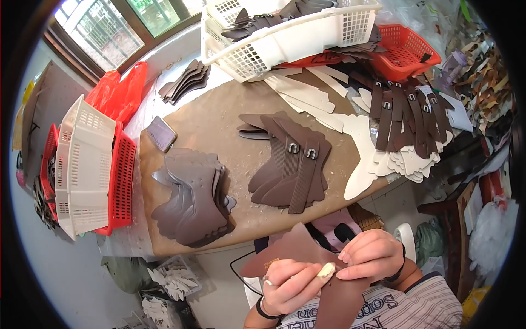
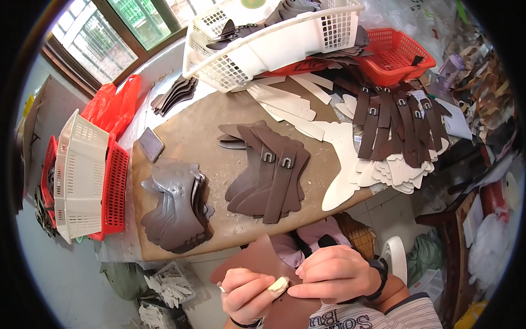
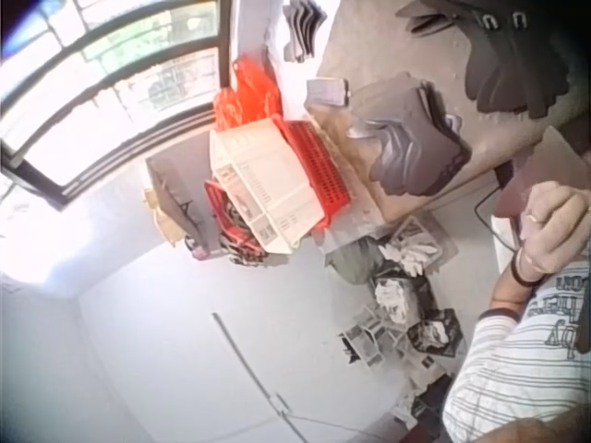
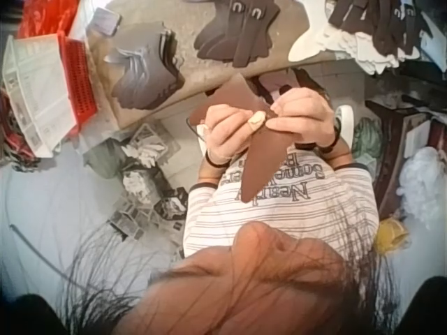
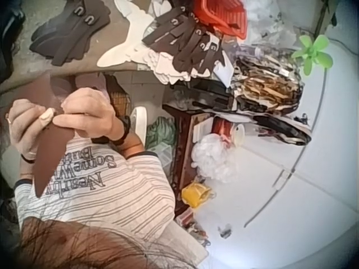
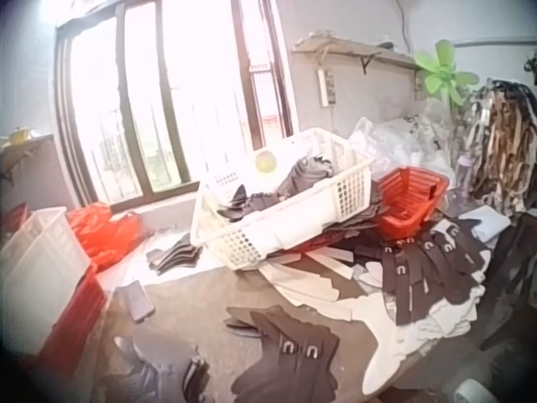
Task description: The recorder is sorting and inspecting various pre-cut shoe components in a manufacturing setting.
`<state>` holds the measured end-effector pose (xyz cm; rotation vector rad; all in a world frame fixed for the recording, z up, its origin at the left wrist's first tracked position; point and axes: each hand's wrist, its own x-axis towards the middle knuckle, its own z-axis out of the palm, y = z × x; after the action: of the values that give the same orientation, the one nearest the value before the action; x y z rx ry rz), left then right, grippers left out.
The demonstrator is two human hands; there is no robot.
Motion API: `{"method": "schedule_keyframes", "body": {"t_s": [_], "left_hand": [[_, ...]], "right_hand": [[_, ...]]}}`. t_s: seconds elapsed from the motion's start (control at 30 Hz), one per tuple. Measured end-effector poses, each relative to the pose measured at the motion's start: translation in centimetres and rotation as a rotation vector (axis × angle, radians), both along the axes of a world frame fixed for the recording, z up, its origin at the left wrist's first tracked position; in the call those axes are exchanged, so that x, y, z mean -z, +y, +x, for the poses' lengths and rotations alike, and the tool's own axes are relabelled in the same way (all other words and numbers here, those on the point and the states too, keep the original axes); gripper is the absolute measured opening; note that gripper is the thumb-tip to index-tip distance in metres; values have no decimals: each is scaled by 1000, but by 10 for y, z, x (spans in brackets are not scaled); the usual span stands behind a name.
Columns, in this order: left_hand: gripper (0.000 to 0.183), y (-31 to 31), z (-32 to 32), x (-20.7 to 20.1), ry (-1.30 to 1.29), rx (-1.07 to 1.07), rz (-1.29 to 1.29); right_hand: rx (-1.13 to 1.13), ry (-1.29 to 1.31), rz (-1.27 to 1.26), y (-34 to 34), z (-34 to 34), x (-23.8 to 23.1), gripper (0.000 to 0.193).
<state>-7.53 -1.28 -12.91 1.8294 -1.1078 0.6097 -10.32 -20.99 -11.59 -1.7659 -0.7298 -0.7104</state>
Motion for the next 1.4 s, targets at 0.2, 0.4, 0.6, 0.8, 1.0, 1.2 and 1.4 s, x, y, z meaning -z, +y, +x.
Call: {"method": "schedule_keyframes", "body": {"t_s": [0.2, 0.4, 0.6, 0.8, 1.0, 1.2, 1.4], "left_hand": [[21, 13, -2, 1, -18, 48, 6], [16, 12, -2, 6, -271, 11, 57], [35, -10, 3, 10, 14, 28, -179], [35, -12, 9, -2, 197, 92, -68], [47, -29, 14, 11, 287, -9, -161], [55, -58, 26, 4, 729, -277, -259], [75, -83, 115, 15, 670, -344, -37]], "right_hand": [[24, -157, -203, -3, 5, 4, 20], [111, -154, -249, 3, 5, 2, 30], [-13, 228, -124, -4, 10, 0, 35], [-74, 462, -18, -14, 16, 0, 25], [-119, 693, 92, -14, 17, 5, 21], [-182, 872, 229, -56, 49, 11, 24], [846, 537, -254, -173, 167, 19, 25]]}}
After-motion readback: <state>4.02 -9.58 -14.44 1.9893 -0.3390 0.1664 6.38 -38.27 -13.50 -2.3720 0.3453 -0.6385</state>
